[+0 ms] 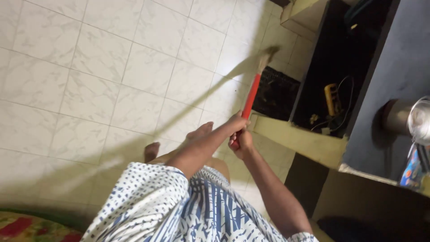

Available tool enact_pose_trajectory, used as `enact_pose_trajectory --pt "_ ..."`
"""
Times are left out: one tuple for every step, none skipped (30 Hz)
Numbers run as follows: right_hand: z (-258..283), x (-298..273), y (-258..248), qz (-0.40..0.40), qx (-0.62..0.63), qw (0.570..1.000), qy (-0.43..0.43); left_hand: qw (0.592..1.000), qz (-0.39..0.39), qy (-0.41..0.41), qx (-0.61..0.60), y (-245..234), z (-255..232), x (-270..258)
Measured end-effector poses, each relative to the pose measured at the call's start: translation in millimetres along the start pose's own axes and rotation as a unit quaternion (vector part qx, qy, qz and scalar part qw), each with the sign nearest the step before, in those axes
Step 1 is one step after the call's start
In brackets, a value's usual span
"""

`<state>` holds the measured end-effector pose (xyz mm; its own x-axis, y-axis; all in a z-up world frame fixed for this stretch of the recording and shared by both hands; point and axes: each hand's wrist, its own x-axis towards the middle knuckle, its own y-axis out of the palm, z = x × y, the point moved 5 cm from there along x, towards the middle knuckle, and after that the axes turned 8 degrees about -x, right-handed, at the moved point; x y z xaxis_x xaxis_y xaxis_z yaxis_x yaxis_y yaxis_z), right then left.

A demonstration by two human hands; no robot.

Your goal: Sweeping the tiled floor of a room using a broom.

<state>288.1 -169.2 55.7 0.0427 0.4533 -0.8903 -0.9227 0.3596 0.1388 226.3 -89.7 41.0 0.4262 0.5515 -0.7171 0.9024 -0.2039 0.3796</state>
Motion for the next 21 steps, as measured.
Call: enact_pose_trajectory --pt "-14 -17 16 0.002 0.003 1.0 -0.001 1.0 0.0 0.0 0.004 -13 11 -16" --pt "-30 -34 33 0.008 -0.021 1.0 0.011 1.0 -0.014 0.015 0.006 -28 21 -33" --pt "-48 -52 52 0.018 -0.049 0.998 0.027 0.999 -0.033 0.03 0.005 -45 33 -52" --pt "-74 -61 65 0.022 -0.049 0.998 0.029 0.999 -0.037 0.03 0.006 -67 59 -73" --pt "-104 -70 79 0.044 -0.101 0.992 0.063 0.991 -0.091 0.094 -0.036 -94 80 -95" --pt "-133 -80 91 0.065 -0.153 0.981 0.097 0.974 -0.143 0.158 -0.076 -119 102 -118" --pt "-152 -92 116 0.07 -0.155 0.98 0.099 0.973 -0.149 0.158 -0.077 -145 120 -145" --pt "-170 -104 139 0.078 -0.234 0.964 0.099 0.957 -0.148 0.193 -0.161 -171 136 -172" --pt "-190 -119 163 0.082 -0.306 0.943 0.099 0.934 -0.143 0.222 -0.241 -197 153 -201" --pt "-217 -114 185 0.084 -0.303 0.944 0.102 0.935 -0.145 0.219 -0.239 -225 166 -230" --pt "-240 -111 206 0.124 -0.377 0.913 0.095 0.921 -0.239 0.152 -0.269 -255 186 -257" --pt "-263 -108 225 0.163 -0.448 0.875 0.088 0.893 -0.329 0.083 -0.295 -282 206 -286" --pt "-265 -109 230 0.163 -0.451 0.873 0.086 0.892 -0.329 0.085 -0.297 -283 203 -296" --pt "-271 -111 235 0.18 -0.494 0.844 0.108 0.854 -0.36 0.088 -0.366 -287 204 -308" --pt "-277 -112 241 0.198 -0.534 0.812 0.13 0.809 -0.389 0.09 -0.432 -292 205 -320" --pt "-286 -107 233 0.198 -0.536 0.81 0.129 0.808 -0.389 0.092 -0.433 -296 243 -297" --pt "-298 -105 218 0.175 -0.546 0.803 0.16 0.825 -0.485 0.255 -0.14 -305 261 -290" --pt "-309 -101 201 0.152 -0.556 0.795 0.191 0.748 -0.51 0.391 0.168 -292 279 -278" --pt "-313 -115 180 0.146 -0.545 0.802 0.198 0.757 -0.498 0.388 0.171 -276 303 -254" --pt "-315 -127 158 0.124 -0.446 0.864 0.2 0.94 -0.305 0.146 -0.041 -257 353 -201" --pt "-314 -139 134 0.098 -0.339 0.915 0.197 0.962 -0.049 -0.12 -0.242 -208 402 -165"
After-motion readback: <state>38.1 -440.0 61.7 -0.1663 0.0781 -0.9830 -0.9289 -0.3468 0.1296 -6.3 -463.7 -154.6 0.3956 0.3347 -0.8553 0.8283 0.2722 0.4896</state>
